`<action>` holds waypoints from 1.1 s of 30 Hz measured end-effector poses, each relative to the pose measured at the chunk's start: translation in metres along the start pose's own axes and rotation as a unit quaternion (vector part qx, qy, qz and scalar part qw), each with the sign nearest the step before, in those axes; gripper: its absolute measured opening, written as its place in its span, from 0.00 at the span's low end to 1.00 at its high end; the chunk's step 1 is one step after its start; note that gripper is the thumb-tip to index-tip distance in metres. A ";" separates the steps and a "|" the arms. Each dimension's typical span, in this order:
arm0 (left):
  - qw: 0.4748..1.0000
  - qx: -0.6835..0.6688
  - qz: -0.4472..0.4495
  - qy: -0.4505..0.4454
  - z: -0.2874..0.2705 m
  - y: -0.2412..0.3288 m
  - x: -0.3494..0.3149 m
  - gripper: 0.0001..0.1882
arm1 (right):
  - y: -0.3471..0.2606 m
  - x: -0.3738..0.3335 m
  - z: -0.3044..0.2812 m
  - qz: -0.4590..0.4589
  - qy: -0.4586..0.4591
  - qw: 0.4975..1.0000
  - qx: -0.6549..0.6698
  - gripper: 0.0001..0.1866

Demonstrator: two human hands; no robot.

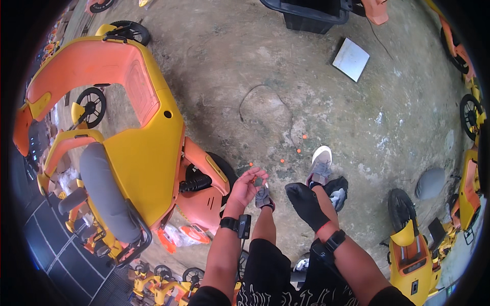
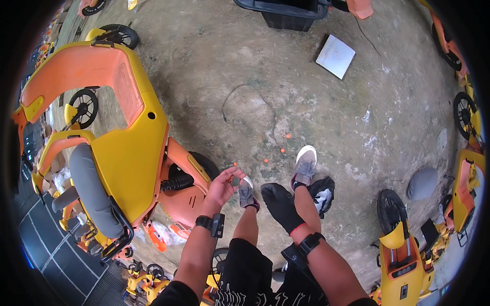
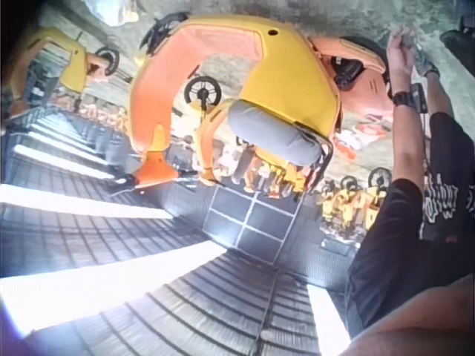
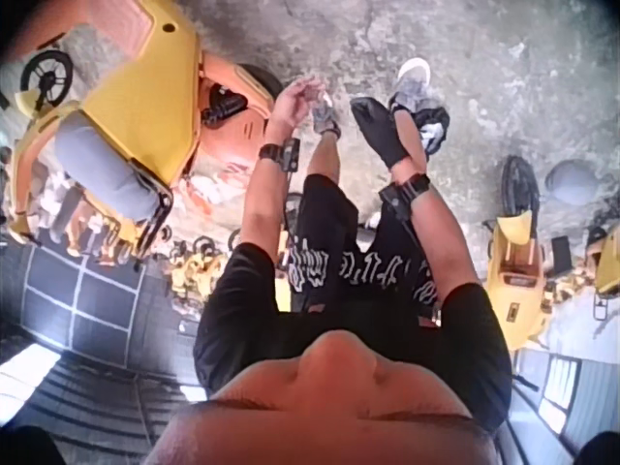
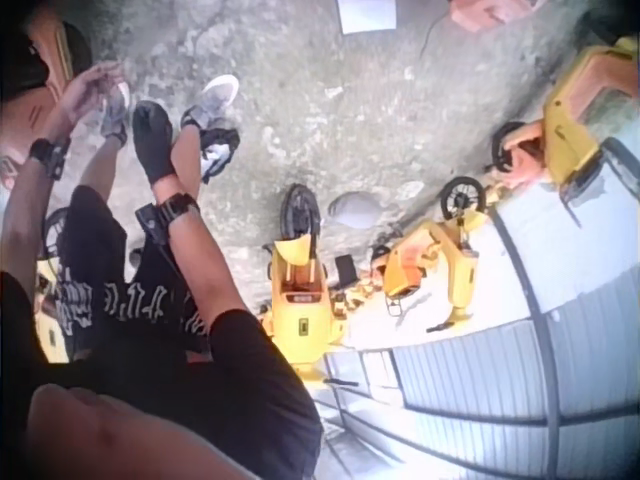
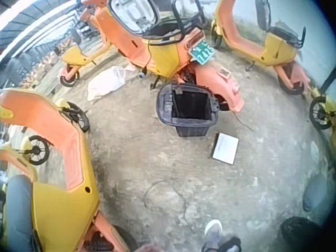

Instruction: The person picks up small orange plastic pieces from the floor and places them into a scooter's storage compartment. Then the person retrieves a yellow plastic part from a bag and installs it onto the front of a scooter, followed by placing the seat onto the scooter.

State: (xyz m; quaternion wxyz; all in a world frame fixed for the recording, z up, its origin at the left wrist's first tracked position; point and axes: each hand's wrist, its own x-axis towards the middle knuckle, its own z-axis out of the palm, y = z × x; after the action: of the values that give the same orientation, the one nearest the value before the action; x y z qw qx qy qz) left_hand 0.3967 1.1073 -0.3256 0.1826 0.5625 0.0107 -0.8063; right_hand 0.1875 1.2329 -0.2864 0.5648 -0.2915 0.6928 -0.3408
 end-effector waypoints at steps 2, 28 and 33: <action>1.000 -0.011 0.014 -0.012 0.014 0.001 -0.006 0.19 | -0.005 0.010 0.003 0.017 -0.011 1.000 -0.010 0.12; 0.847 0.279 0.378 0.248 -0.037 0.068 -0.018 0.11 | -0.009 0.041 0.040 0.090 -0.092 0.989 -0.076 0.16; 0.963 -0.031 0.211 0.164 -0.043 0.063 -0.018 0.19 | -0.010 0.053 0.066 0.000 -0.085 0.991 -0.099 0.16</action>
State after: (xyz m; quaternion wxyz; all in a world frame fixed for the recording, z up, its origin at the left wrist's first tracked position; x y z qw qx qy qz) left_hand 0.4600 1.0631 -0.3132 0.3615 0.6703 -0.0535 -0.6458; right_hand 0.2422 1.1754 -0.3178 0.5898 -0.3744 0.6725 -0.2442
